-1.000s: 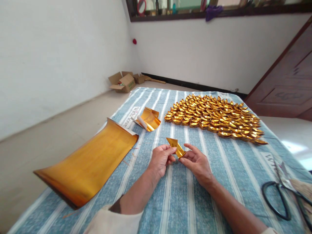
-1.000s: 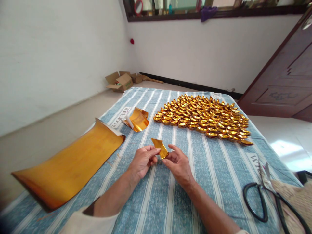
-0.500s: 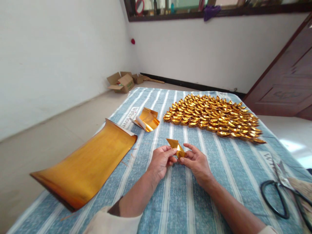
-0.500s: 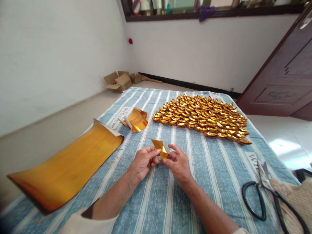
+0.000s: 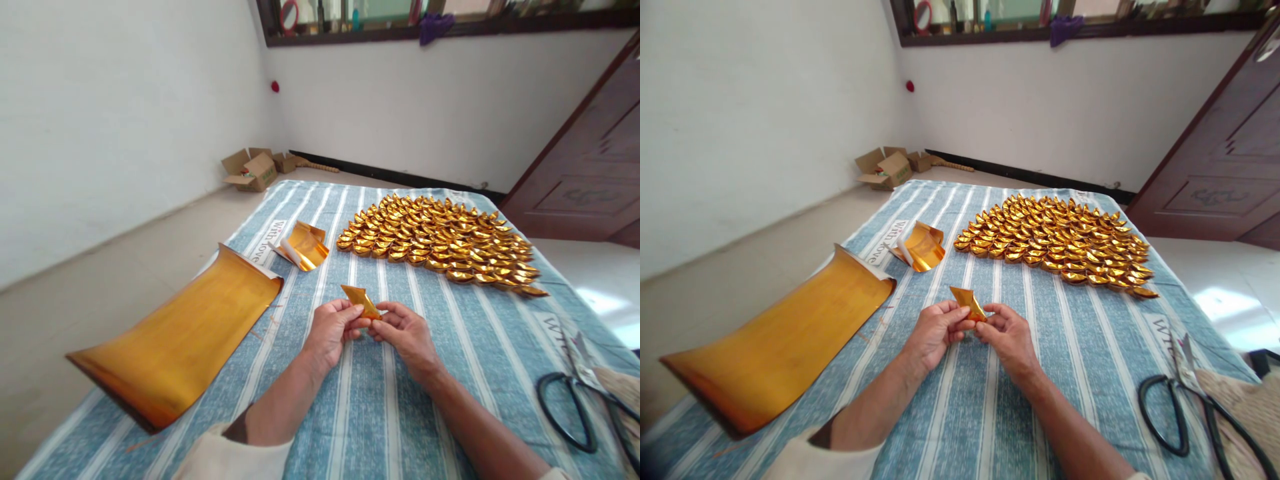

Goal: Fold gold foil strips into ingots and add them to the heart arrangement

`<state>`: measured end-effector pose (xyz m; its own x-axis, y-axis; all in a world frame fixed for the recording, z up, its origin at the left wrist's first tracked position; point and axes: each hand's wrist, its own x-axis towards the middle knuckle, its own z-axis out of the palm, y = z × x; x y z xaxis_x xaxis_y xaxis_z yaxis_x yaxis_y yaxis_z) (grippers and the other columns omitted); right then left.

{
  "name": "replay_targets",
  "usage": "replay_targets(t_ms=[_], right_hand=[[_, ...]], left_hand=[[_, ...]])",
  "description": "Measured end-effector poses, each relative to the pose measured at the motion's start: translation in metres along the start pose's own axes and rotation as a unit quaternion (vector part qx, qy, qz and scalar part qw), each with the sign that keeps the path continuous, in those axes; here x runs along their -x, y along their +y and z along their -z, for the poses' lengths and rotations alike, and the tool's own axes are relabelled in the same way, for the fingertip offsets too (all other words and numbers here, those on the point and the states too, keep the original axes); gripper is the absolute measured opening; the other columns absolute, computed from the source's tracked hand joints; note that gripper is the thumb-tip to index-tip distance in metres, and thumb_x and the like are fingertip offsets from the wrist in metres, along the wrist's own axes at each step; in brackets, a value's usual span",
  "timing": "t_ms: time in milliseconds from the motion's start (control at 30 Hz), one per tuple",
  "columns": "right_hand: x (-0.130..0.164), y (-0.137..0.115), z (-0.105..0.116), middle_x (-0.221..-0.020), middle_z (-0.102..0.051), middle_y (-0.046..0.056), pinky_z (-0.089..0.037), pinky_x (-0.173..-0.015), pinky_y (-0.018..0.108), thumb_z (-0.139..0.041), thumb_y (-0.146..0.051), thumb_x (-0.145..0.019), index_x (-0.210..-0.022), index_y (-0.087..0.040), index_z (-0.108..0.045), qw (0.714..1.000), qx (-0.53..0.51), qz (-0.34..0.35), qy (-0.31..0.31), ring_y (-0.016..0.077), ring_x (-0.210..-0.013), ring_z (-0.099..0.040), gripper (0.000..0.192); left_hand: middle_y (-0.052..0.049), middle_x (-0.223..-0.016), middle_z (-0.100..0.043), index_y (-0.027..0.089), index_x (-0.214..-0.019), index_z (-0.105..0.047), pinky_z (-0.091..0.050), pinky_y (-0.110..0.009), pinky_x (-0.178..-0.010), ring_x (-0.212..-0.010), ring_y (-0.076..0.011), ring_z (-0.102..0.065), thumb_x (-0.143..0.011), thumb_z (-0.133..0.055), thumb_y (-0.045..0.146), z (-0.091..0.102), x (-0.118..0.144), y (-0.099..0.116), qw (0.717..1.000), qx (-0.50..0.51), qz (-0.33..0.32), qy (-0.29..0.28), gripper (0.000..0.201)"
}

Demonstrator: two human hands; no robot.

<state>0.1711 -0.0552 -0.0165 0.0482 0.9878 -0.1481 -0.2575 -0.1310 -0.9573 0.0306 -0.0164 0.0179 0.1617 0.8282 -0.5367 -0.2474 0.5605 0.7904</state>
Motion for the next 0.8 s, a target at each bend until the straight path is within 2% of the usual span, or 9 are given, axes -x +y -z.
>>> replay_targets(t_ms=[100, 267, 533, 800], right_hand=[[0.001, -0.003, 0.003, -0.066, -0.071, 0.005, -0.050, -0.056, 0.028, -0.075, -0.047, -0.069, -0.088, -0.015, -0.063, 0.999, 0.034, -0.019, 0.005, 0.0169, -0.059, -0.066, 0.039], [0.002, -0.008, 0.004, -0.063, -0.070, 0.005, -0.049, -0.051, 0.024, -0.072, -0.051, -0.070, -0.078, -0.014, -0.064, 0.999, 0.035, -0.038, -0.019, 0.0153, -0.055, -0.065, 0.038], [0.003, -0.013, 0.006, -0.061, -0.070, 0.004, -0.050, -0.051, 0.024, -0.075, -0.046, -0.067, -0.072, -0.015, -0.065, 0.998, -0.004, -0.055, -0.024, 0.0141, -0.052, -0.064, 0.033], [0.003, -0.013, 0.008, -0.061, -0.070, 0.005, -0.050, -0.052, 0.024, -0.075, -0.046, -0.067, -0.071, -0.014, -0.066, 0.999, 0.003, -0.045, -0.029, 0.0140, -0.052, -0.064, 0.033]], left_hand=[[-0.007, -0.067, -0.071, 0.009, -0.078, -0.060, -0.045, -0.012, -0.038, -0.050, -0.0092, -0.065, -0.081, -0.061, 0.006, 0.000, 0.000, 0.000, 1.000, 0.002, -0.012, 0.002, 0.004], [-0.006, -0.066, -0.070, 0.009, -0.075, -0.059, -0.046, -0.012, -0.039, -0.051, -0.0101, -0.066, -0.080, -0.062, 0.006, 0.001, 0.000, 0.000, 1.000, 0.005, -0.019, -0.004, 0.006], [-0.007, -0.068, -0.071, 0.009, -0.079, -0.061, -0.049, -0.013, -0.041, -0.053, -0.0112, -0.067, -0.080, -0.064, 0.009, 0.003, 0.000, -0.001, 0.999, 0.003, -0.011, -0.032, 0.003], [-0.007, -0.067, -0.070, 0.010, -0.078, -0.061, -0.049, -0.014, -0.043, -0.052, -0.0114, -0.067, -0.079, -0.066, 0.011, 0.004, 0.000, -0.002, 0.999, 0.003, -0.011, -0.040, 0.005]])
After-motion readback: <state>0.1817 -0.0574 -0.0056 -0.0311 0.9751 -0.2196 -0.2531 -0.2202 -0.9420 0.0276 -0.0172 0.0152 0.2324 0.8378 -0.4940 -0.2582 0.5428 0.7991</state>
